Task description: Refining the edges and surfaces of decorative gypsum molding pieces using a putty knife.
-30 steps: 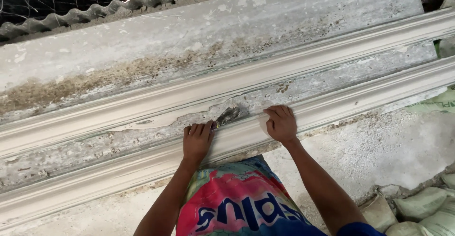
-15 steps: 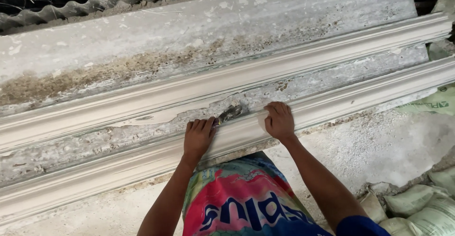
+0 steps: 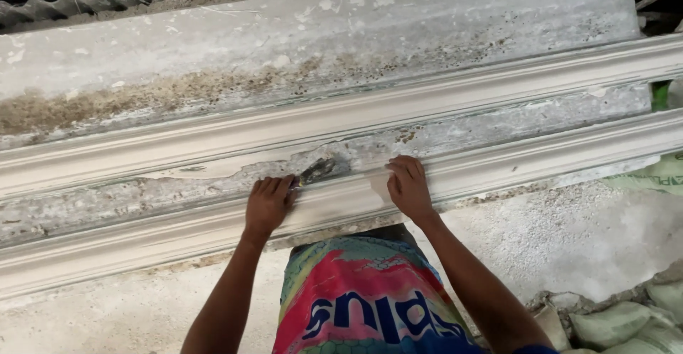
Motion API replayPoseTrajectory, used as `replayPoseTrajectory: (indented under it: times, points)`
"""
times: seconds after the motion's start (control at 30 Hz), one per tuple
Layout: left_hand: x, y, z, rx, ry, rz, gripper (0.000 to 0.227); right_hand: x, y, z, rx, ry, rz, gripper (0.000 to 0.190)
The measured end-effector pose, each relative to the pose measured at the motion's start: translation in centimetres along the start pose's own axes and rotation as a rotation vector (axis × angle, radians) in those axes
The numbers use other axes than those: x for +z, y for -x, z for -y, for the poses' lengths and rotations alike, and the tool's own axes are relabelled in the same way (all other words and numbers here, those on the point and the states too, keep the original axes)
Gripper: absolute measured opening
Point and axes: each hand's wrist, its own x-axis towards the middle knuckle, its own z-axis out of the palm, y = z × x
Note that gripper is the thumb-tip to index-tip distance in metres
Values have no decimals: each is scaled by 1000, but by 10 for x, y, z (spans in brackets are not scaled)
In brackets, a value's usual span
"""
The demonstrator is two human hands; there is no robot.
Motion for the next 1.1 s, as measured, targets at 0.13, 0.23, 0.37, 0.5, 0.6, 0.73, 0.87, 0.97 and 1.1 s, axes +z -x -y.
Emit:
replayPoseTrajectory:
  times: [0.13,0.23,0.37,0.5,0.6,0.73,0.87,0.97,1.1]
  points:
    - [-2,-4,-7,-26,-69,27,31,-44,16,-47,128,-95,21,25]
    - [-1,-15,-20,4,-203,48,27,-73,26,-98,155,-84,35,25]
    - [-10,-57,-59,108,-280,154,23,-89,35,-150,79,-1,23,14]
    - [-7,-92,-83,172,-242,296,25,-88,28,-162,-9,126,9,18]
    - [0,-97,-81,207,-236,420,27,-82,27,-163,-36,187,-7,19]
    - [0,-102,-61,156,-163,718,29,-78,33,-159,-61,311,-9,18]
    - [-3,-126,-46,262,-250,800,27,-76,28,-159,-48,327,-15,21]
    - [18,-139,-48,335,-231,799,25,-77,24,-158,-53,325,-24,23]
    - [49,-136,-47,413,-190,677,28,-78,25,-153,-38,353,-24,23]
